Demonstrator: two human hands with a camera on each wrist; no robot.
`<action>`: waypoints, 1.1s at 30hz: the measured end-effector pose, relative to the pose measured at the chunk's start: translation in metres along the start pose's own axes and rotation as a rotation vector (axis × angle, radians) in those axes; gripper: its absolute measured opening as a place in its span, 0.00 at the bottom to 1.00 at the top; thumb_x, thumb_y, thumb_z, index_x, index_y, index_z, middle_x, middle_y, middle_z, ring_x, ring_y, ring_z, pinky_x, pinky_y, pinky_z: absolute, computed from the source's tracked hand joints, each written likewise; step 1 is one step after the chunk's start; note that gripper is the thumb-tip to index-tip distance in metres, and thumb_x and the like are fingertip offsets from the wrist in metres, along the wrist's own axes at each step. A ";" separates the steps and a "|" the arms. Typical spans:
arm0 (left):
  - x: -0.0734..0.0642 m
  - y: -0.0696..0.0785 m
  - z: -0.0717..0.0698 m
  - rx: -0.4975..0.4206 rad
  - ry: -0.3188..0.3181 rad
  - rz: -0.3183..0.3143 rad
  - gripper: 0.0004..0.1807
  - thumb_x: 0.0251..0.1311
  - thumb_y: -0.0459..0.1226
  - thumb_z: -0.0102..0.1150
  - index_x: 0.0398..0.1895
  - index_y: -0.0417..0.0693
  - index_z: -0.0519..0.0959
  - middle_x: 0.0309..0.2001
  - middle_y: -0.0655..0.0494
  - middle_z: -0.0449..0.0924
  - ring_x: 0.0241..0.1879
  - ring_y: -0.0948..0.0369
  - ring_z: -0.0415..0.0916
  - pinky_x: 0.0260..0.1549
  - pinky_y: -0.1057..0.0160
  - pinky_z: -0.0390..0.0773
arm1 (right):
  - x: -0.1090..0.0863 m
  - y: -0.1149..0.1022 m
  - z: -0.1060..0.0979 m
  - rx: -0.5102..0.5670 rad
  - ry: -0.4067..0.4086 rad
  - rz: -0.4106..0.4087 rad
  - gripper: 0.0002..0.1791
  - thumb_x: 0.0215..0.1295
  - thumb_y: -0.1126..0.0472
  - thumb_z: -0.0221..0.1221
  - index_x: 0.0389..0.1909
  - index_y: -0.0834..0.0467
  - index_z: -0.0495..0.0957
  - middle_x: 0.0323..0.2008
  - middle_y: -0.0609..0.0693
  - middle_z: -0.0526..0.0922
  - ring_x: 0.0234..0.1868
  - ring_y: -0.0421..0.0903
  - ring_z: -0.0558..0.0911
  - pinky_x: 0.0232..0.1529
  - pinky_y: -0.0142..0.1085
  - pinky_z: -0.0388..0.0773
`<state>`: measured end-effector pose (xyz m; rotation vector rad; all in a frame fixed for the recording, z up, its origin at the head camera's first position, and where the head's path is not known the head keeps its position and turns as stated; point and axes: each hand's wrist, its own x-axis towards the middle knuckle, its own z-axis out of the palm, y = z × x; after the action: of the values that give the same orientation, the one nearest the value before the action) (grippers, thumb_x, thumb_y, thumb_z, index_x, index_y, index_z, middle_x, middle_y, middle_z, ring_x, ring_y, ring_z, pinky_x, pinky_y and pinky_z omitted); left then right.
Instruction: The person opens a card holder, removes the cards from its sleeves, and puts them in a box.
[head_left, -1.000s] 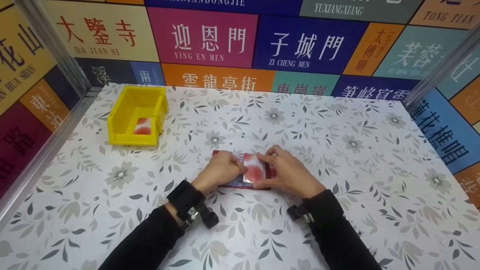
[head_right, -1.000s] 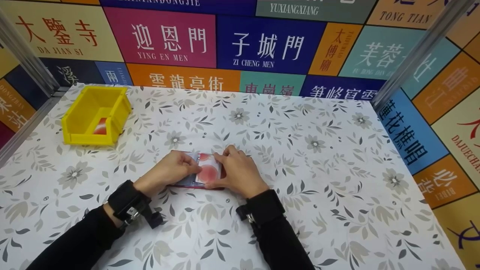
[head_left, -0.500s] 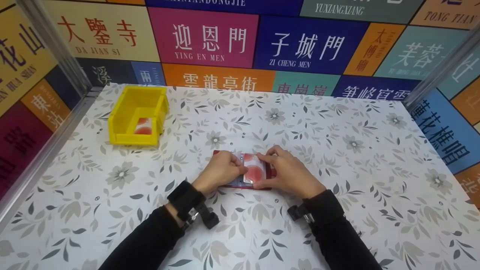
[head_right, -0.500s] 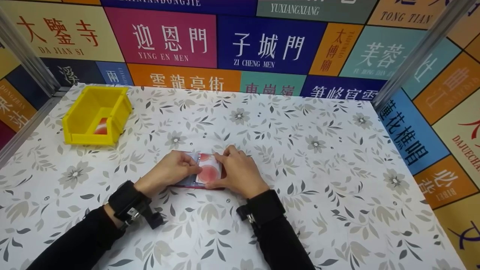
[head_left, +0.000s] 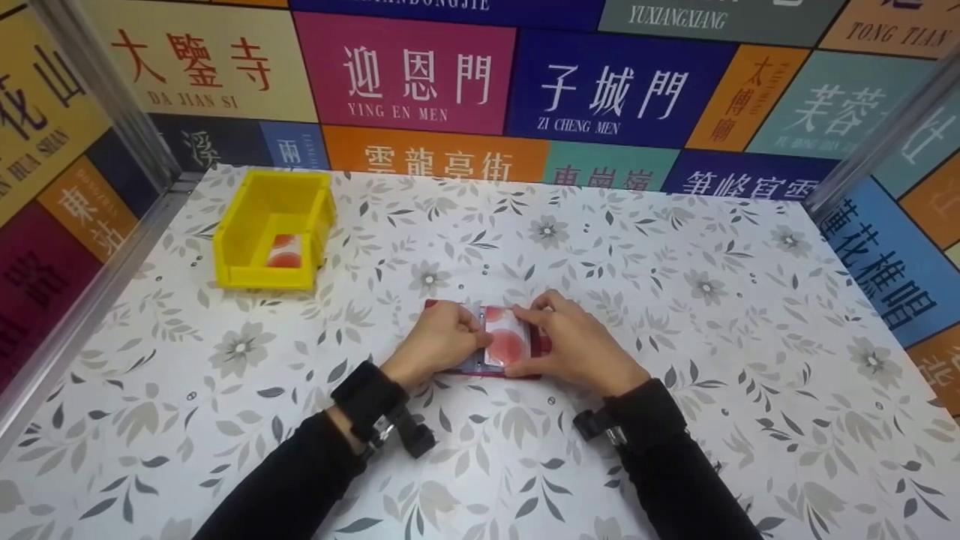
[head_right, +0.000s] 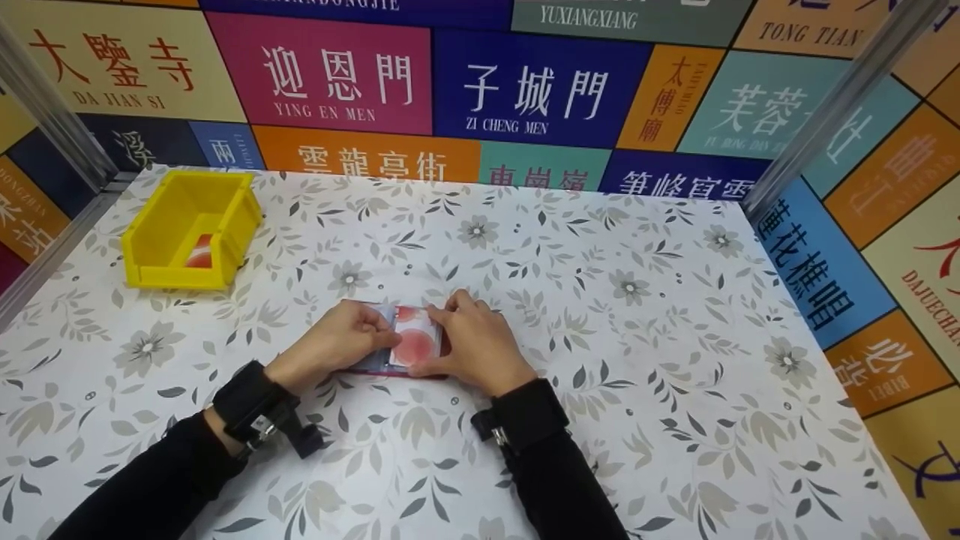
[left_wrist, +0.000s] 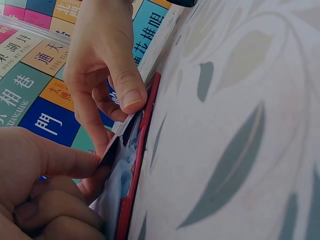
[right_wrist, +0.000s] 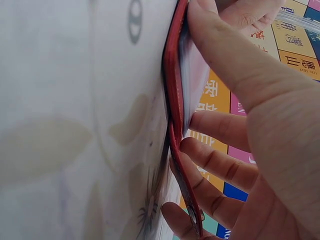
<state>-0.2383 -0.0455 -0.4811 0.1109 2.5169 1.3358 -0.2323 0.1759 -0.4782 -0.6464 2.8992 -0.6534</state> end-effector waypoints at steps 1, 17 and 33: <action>0.000 0.000 0.000 0.000 0.000 0.000 0.07 0.63 0.38 0.73 0.31 0.45 0.87 0.28 0.58 0.80 0.29 0.62 0.75 0.29 0.67 0.72 | 0.000 0.000 0.000 0.001 -0.005 0.003 0.51 0.51 0.38 0.81 0.74 0.56 0.76 0.52 0.51 0.75 0.45 0.47 0.74 0.47 0.40 0.72; 0.003 -0.003 -0.001 0.014 -0.023 0.027 0.11 0.64 0.38 0.71 0.24 0.48 0.85 0.22 0.63 0.75 0.27 0.63 0.71 0.29 0.66 0.69 | 0.001 0.002 0.000 0.009 0.007 -0.002 0.51 0.50 0.38 0.82 0.73 0.57 0.77 0.52 0.51 0.75 0.45 0.47 0.72 0.46 0.39 0.71; 0.000 -0.003 -0.003 -0.002 -0.023 0.013 0.12 0.64 0.40 0.72 0.23 0.49 0.84 0.21 0.63 0.75 0.25 0.63 0.70 0.28 0.65 0.69 | 0.001 0.002 0.002 0.005 0.004 -0.004 0.51 0.50 0.38 0.82 0.73 0.56 0.77 0.51 0.51 0.75 0.44 0.47 0.72 0.46 0.39 0.71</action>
<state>-0.2392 -0.0494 -0.4824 0.1424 2.5000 1.3337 -0.2335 0.1763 -0.4805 -0.6513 2.8998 -0.6625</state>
